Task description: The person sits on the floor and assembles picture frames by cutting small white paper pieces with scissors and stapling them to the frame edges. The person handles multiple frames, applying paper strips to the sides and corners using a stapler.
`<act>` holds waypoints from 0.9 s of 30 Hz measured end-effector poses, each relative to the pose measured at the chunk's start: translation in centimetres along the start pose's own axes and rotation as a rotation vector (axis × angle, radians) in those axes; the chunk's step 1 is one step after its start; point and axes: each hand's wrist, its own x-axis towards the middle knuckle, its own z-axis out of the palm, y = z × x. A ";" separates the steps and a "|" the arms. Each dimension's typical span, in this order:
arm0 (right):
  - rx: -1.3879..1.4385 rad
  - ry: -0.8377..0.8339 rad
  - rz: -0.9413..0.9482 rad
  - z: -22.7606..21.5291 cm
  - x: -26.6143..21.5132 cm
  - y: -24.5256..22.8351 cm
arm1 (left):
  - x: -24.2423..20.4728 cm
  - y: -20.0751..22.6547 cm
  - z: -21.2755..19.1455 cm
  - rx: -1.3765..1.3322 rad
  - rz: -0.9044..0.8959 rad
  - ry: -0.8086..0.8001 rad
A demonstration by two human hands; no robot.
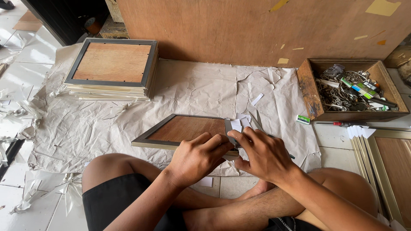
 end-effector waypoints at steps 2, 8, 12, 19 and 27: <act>-0.035 0.007 -0.029 0.6 0.0 0.4 | -0.1 -0.1 0.1 -0.006 -0.006 -0.003; -0.132 0.059 -0.113 2.0 0.0 1.1 | 0.0 -0.2 0.2 -0.030 -0.020 -0.013; -0.106 0.135 -0.174 1.9 0.8 1.2 | 0.3 -0.4 0.1 -0.051 -0.024 -0.013; -0.045 0.170 -0.163 2.7 1.9 2.0 | 1.1 -2.0 -0.3 -0.096 -0.015 0.008; 1.066 0.148 0.170 0.7 5.9 5.3 | 4.9 -6.9 0.2 -0.362 -0.086 0.114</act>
